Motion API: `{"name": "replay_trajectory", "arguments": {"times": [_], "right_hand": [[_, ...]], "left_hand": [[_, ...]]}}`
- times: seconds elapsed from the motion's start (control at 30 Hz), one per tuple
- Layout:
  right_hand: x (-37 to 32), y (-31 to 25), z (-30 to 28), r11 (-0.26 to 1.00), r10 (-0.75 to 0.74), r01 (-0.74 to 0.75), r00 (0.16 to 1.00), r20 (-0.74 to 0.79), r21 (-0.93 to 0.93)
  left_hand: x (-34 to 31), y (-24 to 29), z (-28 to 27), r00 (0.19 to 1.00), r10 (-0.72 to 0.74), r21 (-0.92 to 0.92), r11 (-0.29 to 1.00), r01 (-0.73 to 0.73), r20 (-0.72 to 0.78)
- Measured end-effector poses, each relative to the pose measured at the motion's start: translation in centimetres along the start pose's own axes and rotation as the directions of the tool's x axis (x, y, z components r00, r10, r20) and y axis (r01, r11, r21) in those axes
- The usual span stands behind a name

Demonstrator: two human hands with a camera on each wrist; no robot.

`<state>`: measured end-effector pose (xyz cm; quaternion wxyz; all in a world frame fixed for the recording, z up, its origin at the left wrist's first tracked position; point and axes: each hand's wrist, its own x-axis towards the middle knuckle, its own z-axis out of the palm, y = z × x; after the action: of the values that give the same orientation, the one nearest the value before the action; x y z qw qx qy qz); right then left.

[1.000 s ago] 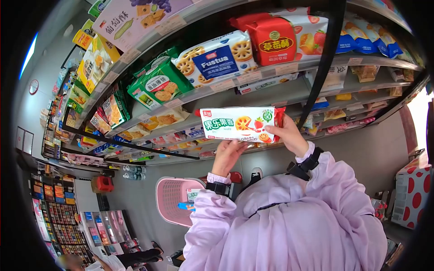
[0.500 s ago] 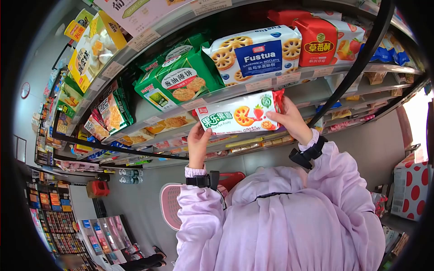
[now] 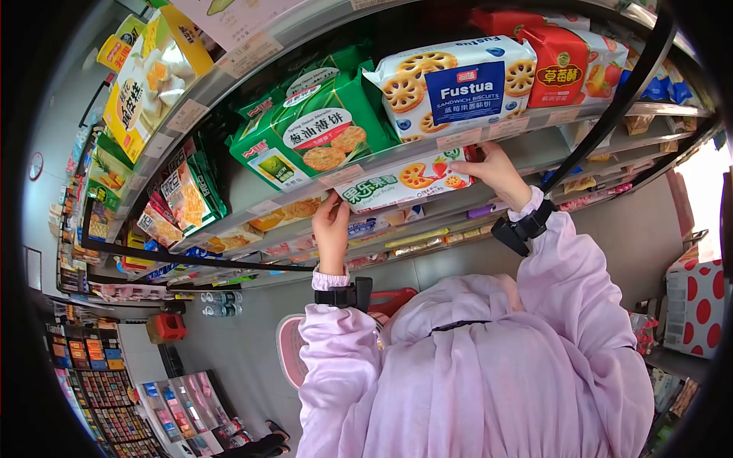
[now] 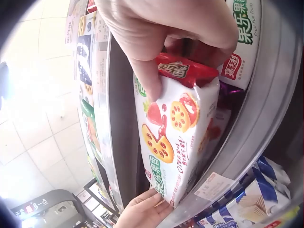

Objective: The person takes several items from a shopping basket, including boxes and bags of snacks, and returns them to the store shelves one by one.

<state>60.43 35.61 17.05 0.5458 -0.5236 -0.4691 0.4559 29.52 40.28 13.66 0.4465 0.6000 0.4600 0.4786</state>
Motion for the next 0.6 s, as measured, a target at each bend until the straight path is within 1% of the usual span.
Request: {"name": "replay_trajectory", "arguments": {"times": [0.13,0.23,0.33,0.37,0.47,0.57,0.6], "right_hand": [[0.5,1.2,-0.1,0.999,0.03,-0.03,0.999,0.021,0.04],[0.8,1.1,0.9,0.998,-0.037,0.037,0.999,-0.003,0.05],[1.5,1.6,1.3,0.999,0.019,-0.018,1.0,0.002,-0.047],[1.7,2.3,1.6,0.998,-0.035,0.036,0.999,-0.011,0.046],[1.4,2.8,1.0,0.995,-0.041,0.037,0.998,0.039,0.095],[0.0,2.1,0.6,0.985,-0.099,0.087,0.993,0.069,0.15],[-0.3,2.1,0.5,0.992,-0.111,0.107,0.992,0.061,0.069]], "left_hand": [[0.3,-0.5,0.1,1.0,0.018,-0.019,1.0,-0.019,-0.007],[0.4,0.2,0.1,1.0,-0.014,0.031,0.999,0.014,-0.011],[0.6,-0.2,0.1,0.999,0.034,0.047,0.998,-0.033,-0.017],[0.6,-0.5,0.1,0.999,0.026,0.048,0.999,-0.024,-0.027],[0.2,-0.6,0.2,0.999,0.044,0.008,0.999,-0.044,-0.03],[-0.6,0.0,0.5,0.998,0.034,0.059,0.998,-0.031,-0.061],[-0.9,0.1,0.5,0.997,0.023,0.082,0.997,-0.017,-0.072]]}}
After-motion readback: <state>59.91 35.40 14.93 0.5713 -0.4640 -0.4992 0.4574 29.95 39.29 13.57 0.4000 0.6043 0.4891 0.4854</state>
